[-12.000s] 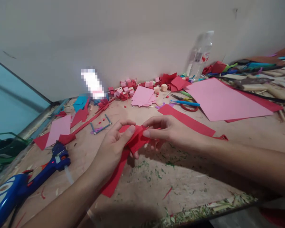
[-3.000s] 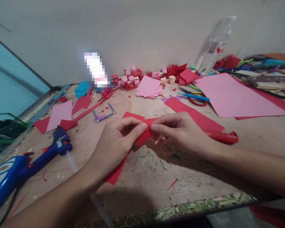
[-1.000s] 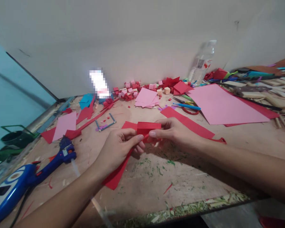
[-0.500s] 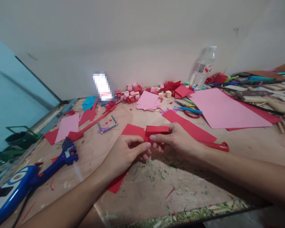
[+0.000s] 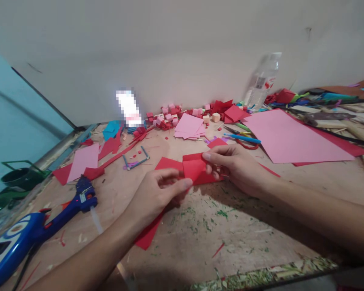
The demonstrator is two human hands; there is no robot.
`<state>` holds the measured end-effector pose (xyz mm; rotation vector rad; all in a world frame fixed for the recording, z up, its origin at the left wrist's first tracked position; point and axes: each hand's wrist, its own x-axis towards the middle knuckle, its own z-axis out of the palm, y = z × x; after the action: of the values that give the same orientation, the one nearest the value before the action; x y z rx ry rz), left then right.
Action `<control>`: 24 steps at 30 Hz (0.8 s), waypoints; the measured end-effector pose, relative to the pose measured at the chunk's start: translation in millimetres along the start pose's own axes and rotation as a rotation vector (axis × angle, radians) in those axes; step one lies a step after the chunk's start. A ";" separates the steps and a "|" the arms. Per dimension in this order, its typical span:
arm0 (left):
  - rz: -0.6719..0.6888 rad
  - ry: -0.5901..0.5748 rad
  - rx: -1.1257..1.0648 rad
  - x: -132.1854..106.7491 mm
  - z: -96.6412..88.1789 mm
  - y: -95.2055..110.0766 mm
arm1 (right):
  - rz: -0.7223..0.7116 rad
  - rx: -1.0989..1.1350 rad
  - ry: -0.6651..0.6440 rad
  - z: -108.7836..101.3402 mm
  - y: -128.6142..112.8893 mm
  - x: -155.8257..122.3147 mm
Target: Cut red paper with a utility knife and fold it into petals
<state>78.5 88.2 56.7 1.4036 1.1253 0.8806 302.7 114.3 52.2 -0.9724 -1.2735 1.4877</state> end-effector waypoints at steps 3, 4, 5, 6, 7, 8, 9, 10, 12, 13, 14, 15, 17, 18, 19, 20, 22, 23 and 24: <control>0.282 0.339 -0.035 -3.2 -12.3 19.0 | 0.153 -0.094 -0.055 2.2 2.6 -1.2; 0.355 0.397 -0.077 -4.7 -15.1 24.2 | 0.236 -0.144 -0.106 2.8 3.5 -1.6; 0.426 0.434 -0.079 -6.2 -16.7 27.9 | 0.311 -0.207 -0.164 3.4 3.8 -2.2; 0.474 0.450 -0.055 -7.8 -17.0 30.1 | 0.358 -0.288 -0.219 4.0 3.2 -2.9; 0.501 0.444 0.003 -9.4 -16.1 31.3 | 0.364 -0.387 -0.260 4.5 1.5 -3.9; 0.512 0.432 0.084 -11.1 -14.3 31.9 | 0.321 -0.499 -0.280 4.7 -1.5 -4.9; 0.512 0.415 0.165 -12.9 -12.0 32.6 | 0.240 -0.603 -0.274 4.4 -5.8 -5.7; 0.507 0.399 0.236 -14.8 -9.5 33.7 | 0.141 -0.684 -0.253 3.4 -11.3 -6.5; 0.495 0.332 0.360 -19.5 -4.4 36.6 | -0.041 -0.752 -0.189 -1.3 -24.4 -8.3; 0.486 0.264 0.425 -22.5 -1.6 37.3 | -0.093 -0.749 -0.163 -5.4 -31.2 -10.1; 0.484 0.173 0.493 -26.0 1.5 36.3 | -0.123 -0.747 -0.138 -10.7 -37.5 -12.8; 0.487 0.056 0.575 -30.1 5.2 33.1 | -0.140 -0.769 -0.122 -17.1 -42.5 -16.8; 0.577 -0.130 0.721 -39.3 14.2 19.5 | -0.152 -0.895 -0.113 -33.3 -48.1 -28.6; 0.664 -0.183 0.820 -44.0 19.0 10.4 | -0.149 -0.979 -0.103 -42.8 -48.3 -36.1; 0.699 -0.185 0.968 -48.5 23.6 1.3 | -0.135 -1.067 -0.104 -52.9 -47.0 -44.2; 0.724 -0.160 1.108 -52.6 27.3 -6.9 | -0.133 -1.152 -0.134 -63.3 -44.4 -52.4; 0.690 -0.188 1.295 -58.8 30.6 -17.7 | -0.097 -1.335 -0.190 -83.5 -35.8 -67.6; 0.672 -0.241 1.324 -60.7 29.6 -20.5 | -0.079 -1.413 -0.157 -92.2 -30.3 -73.7; 0.669 -0.300 1.329 -61.8 27.1 -22.3 | -0.053 -1.474 -0.120 -99.1 -24.4 -78.6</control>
<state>83.4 20.6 35.3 2.9983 0.9952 0.2118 421.5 65.6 61.2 -1.6790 -2.4891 0.3316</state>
